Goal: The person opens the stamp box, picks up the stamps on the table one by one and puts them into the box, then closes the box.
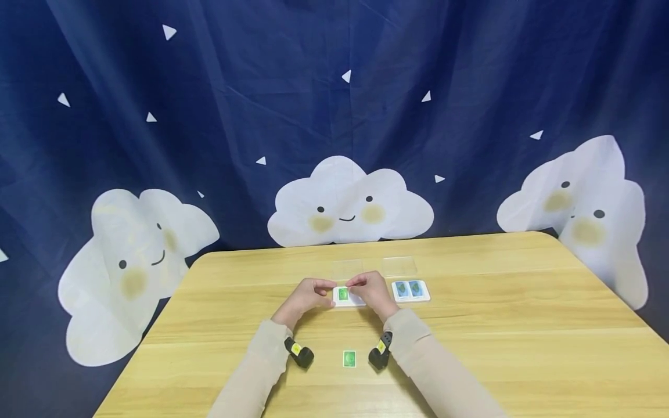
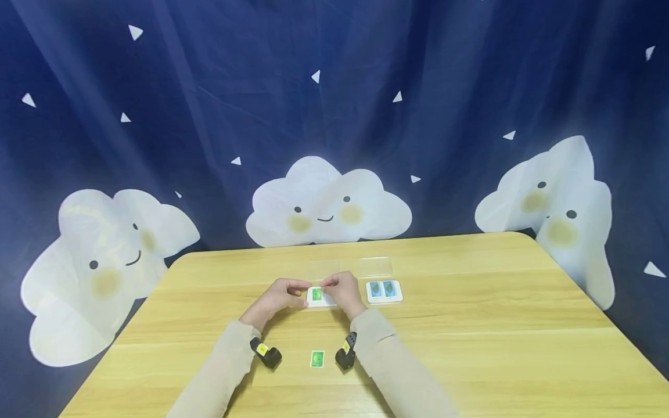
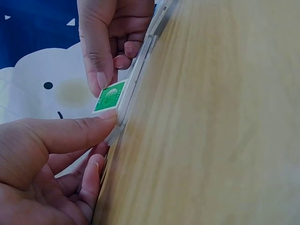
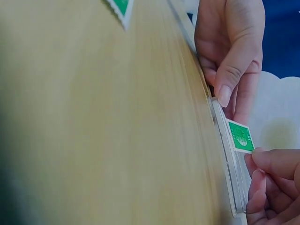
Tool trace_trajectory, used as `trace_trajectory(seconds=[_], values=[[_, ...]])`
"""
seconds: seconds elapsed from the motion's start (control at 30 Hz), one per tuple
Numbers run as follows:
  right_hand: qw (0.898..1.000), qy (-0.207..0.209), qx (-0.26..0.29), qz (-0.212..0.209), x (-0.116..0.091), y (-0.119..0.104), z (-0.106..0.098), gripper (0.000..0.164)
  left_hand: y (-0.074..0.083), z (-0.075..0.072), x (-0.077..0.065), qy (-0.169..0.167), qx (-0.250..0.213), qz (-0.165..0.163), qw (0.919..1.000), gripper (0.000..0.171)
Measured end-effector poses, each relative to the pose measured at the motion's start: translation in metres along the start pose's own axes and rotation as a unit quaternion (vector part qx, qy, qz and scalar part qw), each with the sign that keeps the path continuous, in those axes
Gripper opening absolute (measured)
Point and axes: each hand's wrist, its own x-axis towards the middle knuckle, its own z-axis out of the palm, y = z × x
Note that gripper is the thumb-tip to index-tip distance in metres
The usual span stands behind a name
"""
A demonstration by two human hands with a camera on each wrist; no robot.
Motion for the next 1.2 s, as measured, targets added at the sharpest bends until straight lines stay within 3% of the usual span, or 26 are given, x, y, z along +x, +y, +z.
trace_trajectory(seconds=[0.5, 1.2], values=[[0.999, 0.039, -0.009, -0.01, -0.0007, 0.0068, 0.0078, 0.008, -0.0037, 0.0008, 0.0007, 0.0, -0.001, -0.002, 1.0, 0.045], [0.999, 0.047, -0.004, -0.009, -0.0018, 0.0057, 0.0008, 0.008, -0.0015, 0.0007, 0.0003, 0.002, 0.003, -0.005, 1.0, 0.046]])
